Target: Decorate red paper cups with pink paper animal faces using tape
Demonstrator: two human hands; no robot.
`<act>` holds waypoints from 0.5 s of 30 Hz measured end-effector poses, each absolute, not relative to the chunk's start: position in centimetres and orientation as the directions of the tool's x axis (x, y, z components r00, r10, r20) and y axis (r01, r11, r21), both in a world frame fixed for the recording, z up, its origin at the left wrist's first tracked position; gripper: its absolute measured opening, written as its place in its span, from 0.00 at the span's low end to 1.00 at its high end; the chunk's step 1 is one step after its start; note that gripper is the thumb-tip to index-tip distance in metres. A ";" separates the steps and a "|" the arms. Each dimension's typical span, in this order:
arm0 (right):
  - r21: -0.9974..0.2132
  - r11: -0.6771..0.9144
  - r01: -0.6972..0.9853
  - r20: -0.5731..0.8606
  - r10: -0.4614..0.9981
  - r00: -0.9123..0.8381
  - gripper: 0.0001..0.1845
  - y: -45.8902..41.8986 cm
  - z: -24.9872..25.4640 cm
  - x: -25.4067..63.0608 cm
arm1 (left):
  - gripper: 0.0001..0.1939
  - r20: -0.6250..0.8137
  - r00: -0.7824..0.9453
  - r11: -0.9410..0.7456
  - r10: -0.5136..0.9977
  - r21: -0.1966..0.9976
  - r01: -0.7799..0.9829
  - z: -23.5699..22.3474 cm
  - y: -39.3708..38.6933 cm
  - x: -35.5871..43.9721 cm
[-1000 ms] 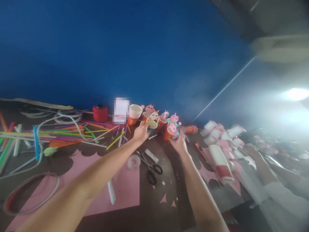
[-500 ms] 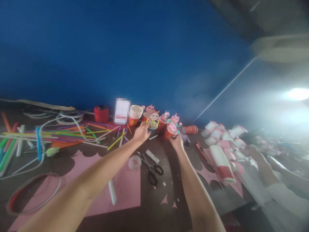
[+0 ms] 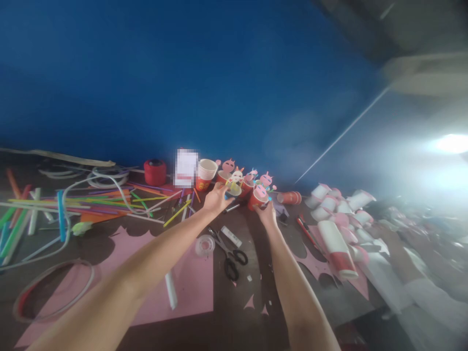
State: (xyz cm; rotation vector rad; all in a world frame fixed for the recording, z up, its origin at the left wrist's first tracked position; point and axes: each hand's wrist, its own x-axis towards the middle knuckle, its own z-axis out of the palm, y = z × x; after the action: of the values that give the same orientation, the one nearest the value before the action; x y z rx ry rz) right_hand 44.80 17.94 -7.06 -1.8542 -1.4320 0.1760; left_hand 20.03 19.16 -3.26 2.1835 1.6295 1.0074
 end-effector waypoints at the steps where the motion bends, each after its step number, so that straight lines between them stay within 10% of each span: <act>1: -0.643 -0.071 0.763 0.333 0.871 0.361 0.29 17.9 -7.1 44.8 | 0.19 0.383 0.141 -0.351 0.913 0.561 0.750 -3.3 19.2 20.0; 15: -0.725 -0.039 0.688 0.375 0.816 0.441 0.37 14.6 -7.2 44.3 | 0.21 0.420 0.153 -0.394 0.894 0.581 0.712 -4.2 19.6 19.8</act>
State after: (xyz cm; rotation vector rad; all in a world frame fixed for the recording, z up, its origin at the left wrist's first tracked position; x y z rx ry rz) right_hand 44.32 14.58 -7.23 -1.7709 -1.2934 0.1735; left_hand 19.84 19.64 -4.21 2.1847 1.5637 1.0755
